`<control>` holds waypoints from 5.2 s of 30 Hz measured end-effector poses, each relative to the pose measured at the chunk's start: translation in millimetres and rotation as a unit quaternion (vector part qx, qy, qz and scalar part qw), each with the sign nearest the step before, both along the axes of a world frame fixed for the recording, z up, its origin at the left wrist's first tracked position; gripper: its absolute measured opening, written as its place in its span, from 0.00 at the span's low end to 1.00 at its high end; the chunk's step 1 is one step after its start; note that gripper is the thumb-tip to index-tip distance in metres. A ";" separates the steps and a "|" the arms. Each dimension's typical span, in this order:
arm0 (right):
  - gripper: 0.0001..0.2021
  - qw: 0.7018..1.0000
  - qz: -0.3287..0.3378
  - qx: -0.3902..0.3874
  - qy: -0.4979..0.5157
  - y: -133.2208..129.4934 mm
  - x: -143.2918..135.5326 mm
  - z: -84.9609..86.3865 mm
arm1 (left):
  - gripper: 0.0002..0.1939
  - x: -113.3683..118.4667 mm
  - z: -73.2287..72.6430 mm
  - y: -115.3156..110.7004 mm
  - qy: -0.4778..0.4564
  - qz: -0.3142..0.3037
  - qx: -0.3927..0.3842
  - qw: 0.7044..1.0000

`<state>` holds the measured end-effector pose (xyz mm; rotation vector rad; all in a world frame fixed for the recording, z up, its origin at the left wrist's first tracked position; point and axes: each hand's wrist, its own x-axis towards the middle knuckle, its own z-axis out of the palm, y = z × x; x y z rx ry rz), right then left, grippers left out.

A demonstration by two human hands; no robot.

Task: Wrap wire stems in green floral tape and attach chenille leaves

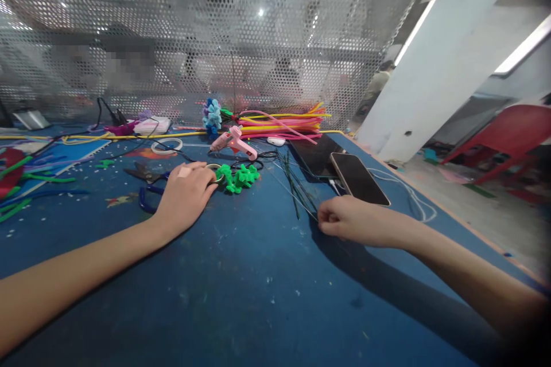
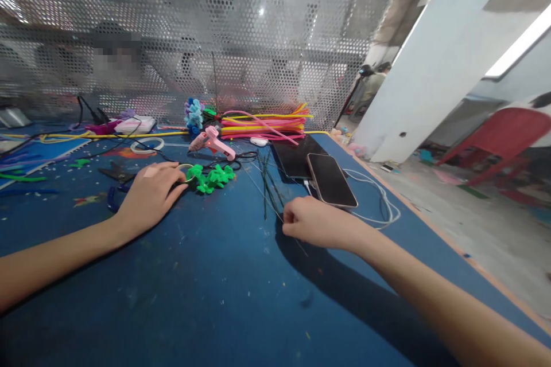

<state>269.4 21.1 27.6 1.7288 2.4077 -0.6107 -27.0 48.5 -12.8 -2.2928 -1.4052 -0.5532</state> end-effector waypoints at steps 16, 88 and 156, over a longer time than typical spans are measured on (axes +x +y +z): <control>0.06 0.911 0.043 0.386 0.140 -28.9 1.0 5.2 | 0.09 -3.3 6.0 5.4 0.228 -0.037 0.323 0.918; 0.17 0.958 0.157 0.194 0.141 -45.6 -48.9 -28.2 | 0.13 42.4 6.3 -58.2 -0.671 -0.162 -0.537 0.485; 0.09 0.871 0.031 0.128 0.473 -7.2 -88.4 -50.6 | 0.19 39.6 9.6 -46.6 -0.605 -0.144 -0.542 0.564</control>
